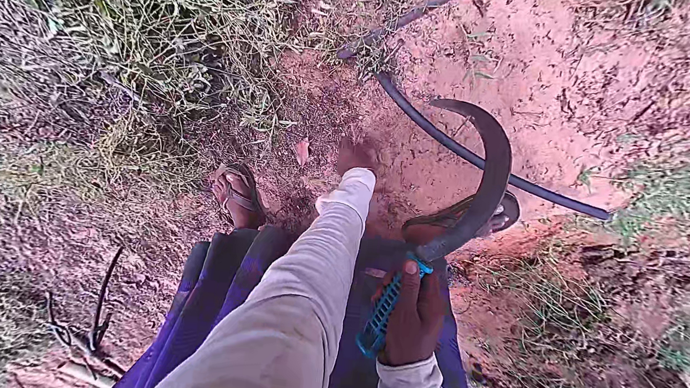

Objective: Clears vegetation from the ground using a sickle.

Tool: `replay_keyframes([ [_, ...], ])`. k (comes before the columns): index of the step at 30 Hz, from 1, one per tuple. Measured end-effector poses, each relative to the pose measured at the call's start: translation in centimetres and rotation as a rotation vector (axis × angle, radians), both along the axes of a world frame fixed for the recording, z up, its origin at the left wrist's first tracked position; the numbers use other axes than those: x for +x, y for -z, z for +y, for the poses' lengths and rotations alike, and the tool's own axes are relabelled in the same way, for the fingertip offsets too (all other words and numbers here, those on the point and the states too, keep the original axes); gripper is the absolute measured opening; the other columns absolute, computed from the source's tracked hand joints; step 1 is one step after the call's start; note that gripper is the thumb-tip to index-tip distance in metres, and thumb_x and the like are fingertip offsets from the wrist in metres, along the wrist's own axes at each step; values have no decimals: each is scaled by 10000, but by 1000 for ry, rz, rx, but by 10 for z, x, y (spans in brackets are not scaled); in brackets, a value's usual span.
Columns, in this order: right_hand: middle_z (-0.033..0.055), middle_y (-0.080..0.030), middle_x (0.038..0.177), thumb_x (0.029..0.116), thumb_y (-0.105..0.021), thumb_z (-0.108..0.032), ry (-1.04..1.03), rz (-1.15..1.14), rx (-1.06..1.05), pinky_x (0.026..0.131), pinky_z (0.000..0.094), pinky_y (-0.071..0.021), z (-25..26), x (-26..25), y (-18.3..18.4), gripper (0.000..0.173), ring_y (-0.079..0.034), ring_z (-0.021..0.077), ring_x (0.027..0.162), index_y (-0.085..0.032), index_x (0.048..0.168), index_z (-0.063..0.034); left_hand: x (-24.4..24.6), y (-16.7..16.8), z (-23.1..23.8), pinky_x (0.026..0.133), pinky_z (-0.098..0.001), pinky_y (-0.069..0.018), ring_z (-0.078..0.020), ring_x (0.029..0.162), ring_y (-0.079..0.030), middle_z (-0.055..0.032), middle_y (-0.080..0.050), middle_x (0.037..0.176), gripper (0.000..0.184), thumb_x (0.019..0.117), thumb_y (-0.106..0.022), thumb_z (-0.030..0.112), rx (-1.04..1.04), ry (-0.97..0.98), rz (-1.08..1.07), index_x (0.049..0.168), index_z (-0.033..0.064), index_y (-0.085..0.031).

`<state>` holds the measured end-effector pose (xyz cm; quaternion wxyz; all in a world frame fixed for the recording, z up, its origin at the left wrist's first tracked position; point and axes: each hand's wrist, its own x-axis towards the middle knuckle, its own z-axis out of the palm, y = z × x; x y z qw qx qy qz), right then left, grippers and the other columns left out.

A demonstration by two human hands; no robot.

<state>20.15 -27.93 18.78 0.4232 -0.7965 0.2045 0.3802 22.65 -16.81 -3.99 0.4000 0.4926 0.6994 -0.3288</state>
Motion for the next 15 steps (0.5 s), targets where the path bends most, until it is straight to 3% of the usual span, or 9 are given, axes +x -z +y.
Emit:
replay_keyframes([
  [2,-91,-594,648,1062,-422,-165,21,2,9,490,173,-550,1,3,-4,209,-596,-7,504,-534,1035,9,-20,-2,4,1204,-511,-371,-367,1458,-468,-236,-447,1584,541,1129,-403,270,75,-86,48,1599,17,-316],
  [3,-93,-600,653,1063,-423,-163,34,-1,21,491,172,-554,1,4,-6,202,-602,-8,508,-533,1031,4,-21,-4,7,1207,-502,-368,-371,1453,-473,-246,-454,1574,538,1120,-428,236,124,-88,-4,1595,7,-316],
  [5,-100,-608,664,1063,-432,-160,53,-25,45,496,170,-559,0,7,-8,184,-610,-9,520,-532,1032,-8,-4,-12,13,1166,-512,-409,-400,1391,-523,-278,-510,1506,449,1074,-525,115,273,-35,-243,1487,-53,-475],
  [6,-106,-609,668,1063,-436,-165,52,-39,53,499,169,-561,-2,9,-9,185,-613,-11,525,-536,1035,-13,9,-10,17,1129,-511,-436,-397,1340,-559,-278,-566,1437,362,1029,-563,49,363,17,-391,1364,-86,-590],
  [8,-109,-608,671,1068,-435,-180,53,-45,62,507,172,-567,-4,13,-11,188,-616,-7,529,-536,1036,-25,44,-4,31,1152,-499,-411,-364,1372,-546,-237,-587,1444,311,998,-557,22,370,173,-574,1273,-77,-663],
  [10,-109,-613,671,1073,-425,-174,63,-51,71,509,176,-573,-8,19,-13,182,-621,-4,532,-532,1033,-32,77,-2,49,1160,-537,-410,-335,1413,-524,-158,-538,1534,377,1066,-492,152,172,423,-455,1397,21,-617],
  [12,-109,-619,667,1076,-406,-151,96,-58,82,506,174,-573,-10,24,-15,168,-622,-2,526,-524,1026,-42,90,-1,56,1129,-594,-418,-344,1396,-541,-140,-572,1508,435,1079,-465,237,23,515,-288,1478,98,-570],
  [15,-103,-620,667,1083,-377,-139,164,-52,114,494,176,-567,-6,31,-18,184,-616,3,514,-522,1010,-53,88,-9,60,1047,-671,-455,-416,1319,-589,-217,-634,1394,391,1061,-524,266,-68,626,-151,1385,77,-635],
])
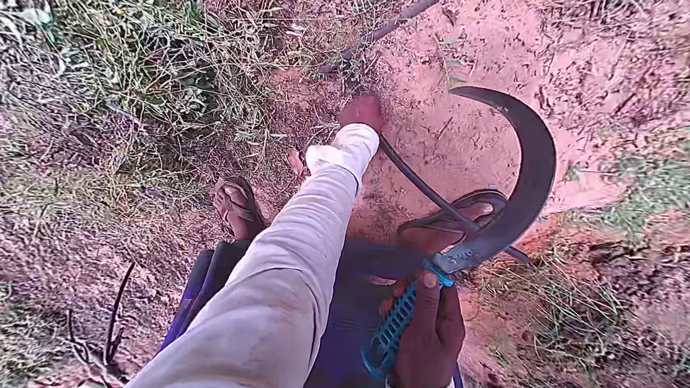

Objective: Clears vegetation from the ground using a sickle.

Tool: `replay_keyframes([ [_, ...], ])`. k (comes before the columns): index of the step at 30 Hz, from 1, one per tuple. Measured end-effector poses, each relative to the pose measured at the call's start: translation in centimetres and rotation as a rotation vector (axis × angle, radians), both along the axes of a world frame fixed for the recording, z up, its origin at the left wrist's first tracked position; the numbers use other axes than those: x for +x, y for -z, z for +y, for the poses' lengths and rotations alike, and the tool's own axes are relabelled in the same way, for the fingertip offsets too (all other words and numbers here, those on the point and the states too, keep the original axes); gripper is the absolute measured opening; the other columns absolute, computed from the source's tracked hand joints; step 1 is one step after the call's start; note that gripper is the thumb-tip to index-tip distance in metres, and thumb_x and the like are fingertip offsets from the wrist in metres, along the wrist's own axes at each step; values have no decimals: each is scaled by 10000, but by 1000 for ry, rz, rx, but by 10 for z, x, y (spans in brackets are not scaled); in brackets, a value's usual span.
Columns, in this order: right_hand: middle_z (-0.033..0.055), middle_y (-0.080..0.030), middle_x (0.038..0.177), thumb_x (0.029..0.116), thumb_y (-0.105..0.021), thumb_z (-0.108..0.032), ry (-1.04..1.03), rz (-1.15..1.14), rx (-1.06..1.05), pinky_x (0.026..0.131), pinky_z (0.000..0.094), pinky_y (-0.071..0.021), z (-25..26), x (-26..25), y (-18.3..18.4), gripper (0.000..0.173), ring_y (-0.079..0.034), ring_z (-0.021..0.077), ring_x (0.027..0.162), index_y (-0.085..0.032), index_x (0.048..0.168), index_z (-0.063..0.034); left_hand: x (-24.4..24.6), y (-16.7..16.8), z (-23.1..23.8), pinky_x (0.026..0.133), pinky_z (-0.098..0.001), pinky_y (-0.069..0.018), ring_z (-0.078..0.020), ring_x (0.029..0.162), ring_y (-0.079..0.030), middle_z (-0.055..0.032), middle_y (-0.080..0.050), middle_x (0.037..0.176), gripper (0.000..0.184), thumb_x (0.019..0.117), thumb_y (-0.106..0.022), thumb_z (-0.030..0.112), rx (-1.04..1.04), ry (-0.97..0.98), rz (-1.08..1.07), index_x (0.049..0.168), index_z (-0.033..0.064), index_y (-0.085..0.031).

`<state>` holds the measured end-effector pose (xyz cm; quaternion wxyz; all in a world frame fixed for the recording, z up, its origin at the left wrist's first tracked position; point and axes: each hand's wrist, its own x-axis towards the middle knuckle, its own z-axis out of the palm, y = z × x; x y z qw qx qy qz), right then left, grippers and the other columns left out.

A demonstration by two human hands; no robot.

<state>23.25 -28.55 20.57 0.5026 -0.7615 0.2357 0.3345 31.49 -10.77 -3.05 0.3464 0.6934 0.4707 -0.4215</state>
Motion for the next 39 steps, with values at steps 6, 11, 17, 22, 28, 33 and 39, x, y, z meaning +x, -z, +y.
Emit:
replay_keyframes([
  [6,-100,-635,688,1086,-401,-154,29,-8,49,507,173,-576,-2,5,-7,168,-632,5,535,-523,1024,-57,17,19,-3,1070,-640,-461,-371,1340,-584,-163,-622,1434,486,992,-652,329,61,-114,40,1442,149,-601],
  [11,-93,-632,693,1094,-364,-144,67,18,67,503,177,-577,-7,9,-10,194,-633,12,537,-520,1025,-53,26,18,-5,1077,-638,-456,-395,1363,-555,-207,-596,1443,554,952,-697,384,15,83,85,1399,68,-608],
  [17,-79,-651,707,1121,-284,-160,120,75,169,525,184,-587,-11,23,-25,255,-646,30,551,-506,1026,-77,37,11,-6,1071,-641,-455,-412,1362,-552,-233,-595,1437,392,1027,-567,171,11,144,51,1382,10,-607],
  [22,-63,-662,740,1134,-221,-250,183,127,271,543,206,-595,-18,47,-47,324,-657,55,577,-490,1052,-90,36,4,21,1165,-607,-382,-410,1427,-488,-257,-531,1499,527,1047,-590,288,10,28,-83,1469,-19,-519],
  [28,-59,-666,743,1114,-340,-389,306,172,391,551,223,-600,-19,53,-59,320,-669,71,589,-494,1069,-112,61,-5,-15,1061,-659,-443,-427,1363,-546,-249,-591,1434,339,1044,-544,142,-85,575,178,1321,-28,-640],
  [33,-57,-665,737,1107,-376,-396,349,170,400,554,225,-601,-23,61,-64,311,-670,68,591,-498,1063,-114,76,-15,-26,1120,-604,-425,-390,1378,-540,-253,-584,1434,390,1042,-549,207,-92,255,-7,1334,-44,-616],
  [39,-39,-683,745,1115,-346,-372,427,157,413,553,226,-606,-27,83,-70,321,-680,78,587,-511,1055,-103,101,-15,-72,1049,-651,-465,-411,1332,-577,-234,-606,1415,462,1048,-572,324,-187,453,-27,1391,15,-593],
])
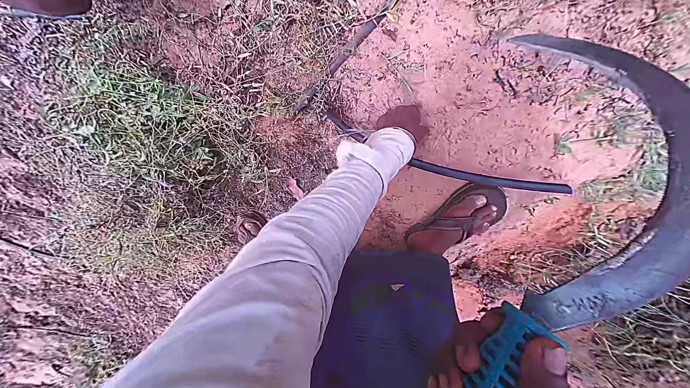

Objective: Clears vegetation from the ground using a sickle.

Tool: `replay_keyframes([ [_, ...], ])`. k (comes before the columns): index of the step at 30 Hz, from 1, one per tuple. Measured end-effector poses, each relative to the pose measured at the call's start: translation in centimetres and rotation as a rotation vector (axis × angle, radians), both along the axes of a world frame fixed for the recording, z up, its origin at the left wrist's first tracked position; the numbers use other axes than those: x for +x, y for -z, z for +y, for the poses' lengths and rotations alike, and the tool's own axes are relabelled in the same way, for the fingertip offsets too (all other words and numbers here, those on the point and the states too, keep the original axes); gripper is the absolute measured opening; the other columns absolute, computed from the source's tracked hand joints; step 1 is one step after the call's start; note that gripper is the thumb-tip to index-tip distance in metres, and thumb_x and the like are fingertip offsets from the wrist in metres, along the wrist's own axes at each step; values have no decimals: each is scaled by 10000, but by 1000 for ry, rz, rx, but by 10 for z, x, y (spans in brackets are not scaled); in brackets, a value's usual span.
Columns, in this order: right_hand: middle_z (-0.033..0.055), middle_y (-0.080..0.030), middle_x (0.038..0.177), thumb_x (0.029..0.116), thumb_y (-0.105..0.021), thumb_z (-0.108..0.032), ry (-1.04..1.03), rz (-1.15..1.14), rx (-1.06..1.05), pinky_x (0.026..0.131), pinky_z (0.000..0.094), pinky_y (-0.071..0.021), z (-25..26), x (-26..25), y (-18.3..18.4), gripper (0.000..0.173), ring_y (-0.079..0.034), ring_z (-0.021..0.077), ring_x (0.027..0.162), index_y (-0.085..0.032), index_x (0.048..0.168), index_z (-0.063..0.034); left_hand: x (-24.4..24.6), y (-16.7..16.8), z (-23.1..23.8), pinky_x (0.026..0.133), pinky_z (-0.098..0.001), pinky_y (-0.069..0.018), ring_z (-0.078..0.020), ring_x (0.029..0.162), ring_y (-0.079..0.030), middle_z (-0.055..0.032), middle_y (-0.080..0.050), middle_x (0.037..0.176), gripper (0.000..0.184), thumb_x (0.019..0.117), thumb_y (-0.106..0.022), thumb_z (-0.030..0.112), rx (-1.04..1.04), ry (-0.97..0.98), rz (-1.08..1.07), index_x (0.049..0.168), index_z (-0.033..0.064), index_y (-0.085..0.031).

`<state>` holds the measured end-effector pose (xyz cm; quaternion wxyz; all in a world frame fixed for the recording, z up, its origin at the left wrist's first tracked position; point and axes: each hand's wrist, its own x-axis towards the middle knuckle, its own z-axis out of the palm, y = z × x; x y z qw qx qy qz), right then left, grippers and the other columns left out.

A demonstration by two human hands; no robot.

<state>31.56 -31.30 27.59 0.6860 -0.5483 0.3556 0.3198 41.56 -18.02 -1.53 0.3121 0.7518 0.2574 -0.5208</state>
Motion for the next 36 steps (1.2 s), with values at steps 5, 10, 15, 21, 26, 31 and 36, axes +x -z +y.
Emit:
replay_keyframes([
  [5,-44,-689,752,1103,-384,-396,-7,9,49,560,222,-603,-2,15,-6,308,-686,73,601,-509,1070,-116,4,-17,-10,1086,-584,-464,-364,1324,-597,-195,-619,1423,344,1056,-504,134,-42,-155,-306,1348,4,-630],
  [10,-48,-707,764,1075,-454,-443,-15,20,78,558,216,-599,-2,27,-8,312,-695,68,616,-550,1070,-146,-20,-18,40,1133,-495,-440,-362,1350,-565,-251,-553,1468,424,1046,-499,69,249,-769,-408,1448,-65,-482],
  [15,-32,-717,779,1057,-511,-438,-30,43,82,571,223,-602,0,27,-5,301,-704,79,634,-569,1078,-143,-39,34,112,1166,-466,-419,-324,1416,-507,-243,-530,1494,602,1052,-590,293,582,-1342,-61,1535,-18,-410],
  [21,-42,-713,775,1060,-485,-450,-115,82,64,574,226,-607,6,18,0,310,-704,75,633,-557,1086,-150,-67,31,155,1220,-375,-341,-276,1511,-389,-194,-362,1642,604,1005,-609,154,763,-1090,-281,1555,5,-406],
  [26,-50,-714,783,1058,-481,-458,-190,54,32,568,219,-604,12,5,7,314,-698,69,627,-577,1079,-160,-95,34,178,1177,-529,-365,-416,1420,-474,-241,-538,1494,462,967,-611,168,613,-446,-552,1381,-38,-609],
  [31,-61,-707,772,1071,-461,-444,-309,65,-38,573,221,-606,17,-12,16,302,-696,67,621,-539,1088,-153,-79,70,177,1174,-780,-107,-484,1562,-184,-192,-302,1680,829,884,-799,262,291,183,-402,1605,208,-394],
  [36,-71,-700,770,1081,-445,-430,-370,76,-79,573,229,-608,21,-25,20,298,-691,67,620,-533,1085,-146,-88,49,255,1100,-743,-360,-568,1387,-455,-349,-510,1467,504,979,-569,-7,354,131,-146,1479,7,-504],
])
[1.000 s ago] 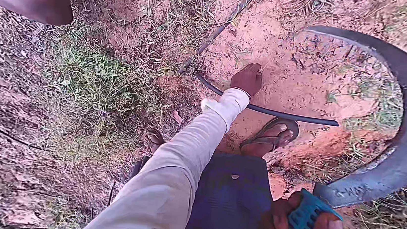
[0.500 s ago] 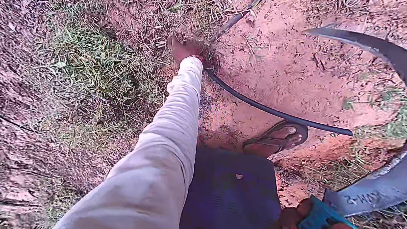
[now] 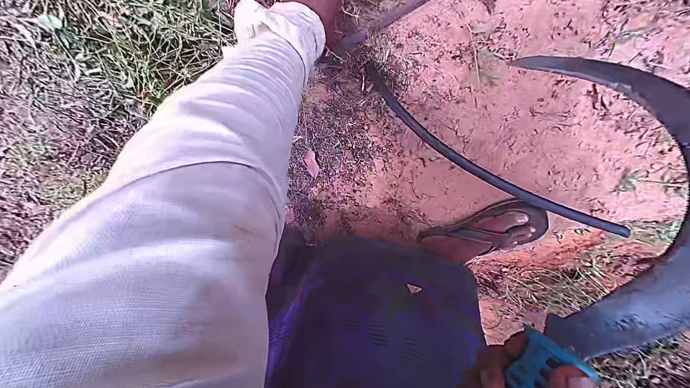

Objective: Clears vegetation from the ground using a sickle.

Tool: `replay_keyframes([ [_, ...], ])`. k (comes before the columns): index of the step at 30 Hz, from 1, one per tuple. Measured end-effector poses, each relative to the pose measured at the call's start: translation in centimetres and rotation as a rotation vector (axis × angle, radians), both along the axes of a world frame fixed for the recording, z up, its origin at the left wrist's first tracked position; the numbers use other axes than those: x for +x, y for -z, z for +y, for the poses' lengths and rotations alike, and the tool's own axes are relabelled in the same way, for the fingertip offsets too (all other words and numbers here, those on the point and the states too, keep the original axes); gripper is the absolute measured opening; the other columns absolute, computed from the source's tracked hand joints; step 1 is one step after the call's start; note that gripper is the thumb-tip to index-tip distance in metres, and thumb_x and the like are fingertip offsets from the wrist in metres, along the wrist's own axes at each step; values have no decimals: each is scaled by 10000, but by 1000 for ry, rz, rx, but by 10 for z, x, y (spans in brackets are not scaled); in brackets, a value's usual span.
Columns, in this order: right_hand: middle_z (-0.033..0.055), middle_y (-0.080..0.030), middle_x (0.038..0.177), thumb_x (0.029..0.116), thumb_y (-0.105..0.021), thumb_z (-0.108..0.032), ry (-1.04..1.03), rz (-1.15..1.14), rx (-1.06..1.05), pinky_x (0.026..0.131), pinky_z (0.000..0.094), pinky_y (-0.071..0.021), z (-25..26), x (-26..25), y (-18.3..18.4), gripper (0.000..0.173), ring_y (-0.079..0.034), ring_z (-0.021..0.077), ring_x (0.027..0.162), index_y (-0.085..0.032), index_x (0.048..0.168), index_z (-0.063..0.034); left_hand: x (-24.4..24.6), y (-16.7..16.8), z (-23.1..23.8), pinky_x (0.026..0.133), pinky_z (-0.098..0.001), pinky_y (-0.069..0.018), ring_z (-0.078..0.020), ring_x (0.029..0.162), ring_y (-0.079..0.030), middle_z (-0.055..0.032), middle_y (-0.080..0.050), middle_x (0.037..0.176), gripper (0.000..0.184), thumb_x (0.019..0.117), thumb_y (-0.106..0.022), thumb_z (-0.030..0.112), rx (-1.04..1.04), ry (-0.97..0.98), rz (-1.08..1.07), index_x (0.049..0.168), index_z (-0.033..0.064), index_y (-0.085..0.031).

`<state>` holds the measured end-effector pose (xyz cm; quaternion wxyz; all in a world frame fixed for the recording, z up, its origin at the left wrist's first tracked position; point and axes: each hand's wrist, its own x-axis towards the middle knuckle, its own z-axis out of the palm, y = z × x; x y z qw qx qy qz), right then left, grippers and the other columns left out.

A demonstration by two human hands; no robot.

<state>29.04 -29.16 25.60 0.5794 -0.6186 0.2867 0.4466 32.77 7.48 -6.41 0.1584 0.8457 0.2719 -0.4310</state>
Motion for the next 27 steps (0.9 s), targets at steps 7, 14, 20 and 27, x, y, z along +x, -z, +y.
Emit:
replay_keyframes([
  [7,-95,-681,736,1131,-232,-230,-98,-105,-71,553,207,-596,12,-12,4,284,-668,46,584,-483,1075,-110,-23,-5,57,1179,-529,-374,-380,1422,-490,-267,-548,1468,458,952,-663,44,-34,-549,-124,1407,51,-607],
  [14,-124,-640,724,1109,-317,-157,-221,-179,-156,532,176,-574,7,-44,33,215,-632,11,569,-516,1065,-90,4,-52,2,1138,-495,-397,-390,1313,-580,-256,-683,1262,327,921,-597,75,284,-529,-489,1209,-39,-702],
  [20,-124,-635,704,1100,-375,-187,-189,-240,-177,503,169,-567,9,-70,57,187,-624,3,539,-525,1045,-91,13,10,-58,1277,-560,-172,-435,1554,-265,-268,-331,1644,582,1041,-537,94,-179,193,-319,1576,-37,-345],
  [27,-64,-600,801,1092,-430,-385,-554,-514,-163,610,221,-579,-21,-44,148,486,-619,13,646,-486,1197,86,14,25,-26,1154,-706,-314,-517,1454,-400,-324,-465,1528,471,1035,-546,97,-58,49,28,1485,-35,-497],
])
